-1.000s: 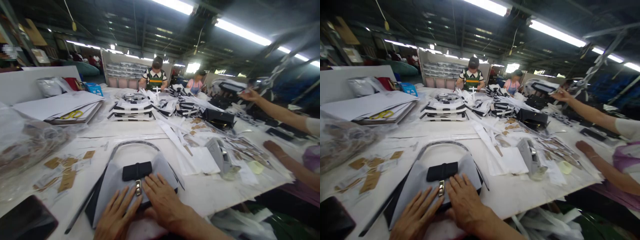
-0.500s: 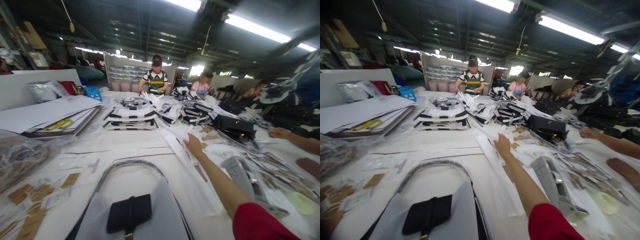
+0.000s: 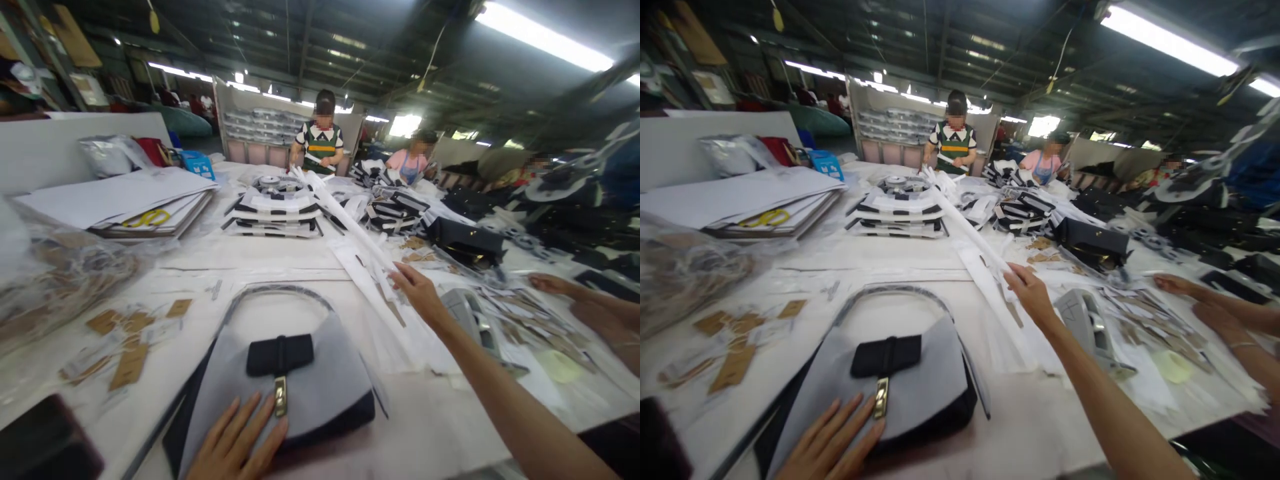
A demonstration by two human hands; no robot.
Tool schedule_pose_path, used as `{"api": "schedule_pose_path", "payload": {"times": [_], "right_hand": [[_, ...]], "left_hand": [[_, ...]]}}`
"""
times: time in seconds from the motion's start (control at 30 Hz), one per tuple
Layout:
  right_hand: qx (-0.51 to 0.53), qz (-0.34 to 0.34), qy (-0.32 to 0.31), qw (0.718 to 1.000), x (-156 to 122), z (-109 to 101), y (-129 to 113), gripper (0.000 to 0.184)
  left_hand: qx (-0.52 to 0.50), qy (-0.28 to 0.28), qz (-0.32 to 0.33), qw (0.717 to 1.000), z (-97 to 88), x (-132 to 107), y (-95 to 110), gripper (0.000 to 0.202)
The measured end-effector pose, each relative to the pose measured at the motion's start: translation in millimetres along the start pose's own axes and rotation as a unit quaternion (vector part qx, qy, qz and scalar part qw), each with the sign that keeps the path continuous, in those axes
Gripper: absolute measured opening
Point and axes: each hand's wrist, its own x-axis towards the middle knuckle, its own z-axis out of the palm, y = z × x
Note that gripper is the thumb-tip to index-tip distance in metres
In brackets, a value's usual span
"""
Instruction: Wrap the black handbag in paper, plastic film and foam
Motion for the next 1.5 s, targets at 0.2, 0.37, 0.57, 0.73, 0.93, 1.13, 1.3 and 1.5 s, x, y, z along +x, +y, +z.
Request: {"api": "schedule_pose_path", "payload": {"times": [0.2,0.37,0.57,0.73,0.93,1.13,1.3,1.5], "right_hand": [[0.006,-0.298,-0.128,0.946,-148,-40,-86,0.024],[-0.036,-0.385,-0.196,0.901,-228,-33,-97,0.025],[-0.109,-0.357,-0.094,0.923,-237,5,-75,0.023],[-0.118,-0.302,0.017,0.946,-228,44,-62,0.015],[-0.105,-0.238,0.064,0.964,-226,67,-58,0.01],[-0.123,-0.284,0.039,0.95,-228,37,-73,0.009],[-0.096,-0.372,0.029,0.923,-224,16,-122,0.025],[-0.15,-0.443,-0.137,0.873,-195,45,-135,0.039]], "left_hand": [[-0.057,-0.074,-0.068,0.993,-24.7,12,11,0.04],[-0.103,-0.211,-0.023,0.972,-43.7,35,-7,0.042],[-0.201,-0.329,0.013,0.923,-71.2,87,-36,0.048],[-0.107,-0.329,0.001,0.938,-76.5,95,-16,0.042],[0.0,-0.164,-0.062,0.984,-46.9,46,26,0.041],[0.02,-0.077,-0.072,0.994,-22.9,16,34,0.044],[0.012,-0.076,-0.077,0.994,-23.0,16,34,0.046],[0.027,-0.078,-0.073,0.994,-23.5,15,36,0.043]]}}
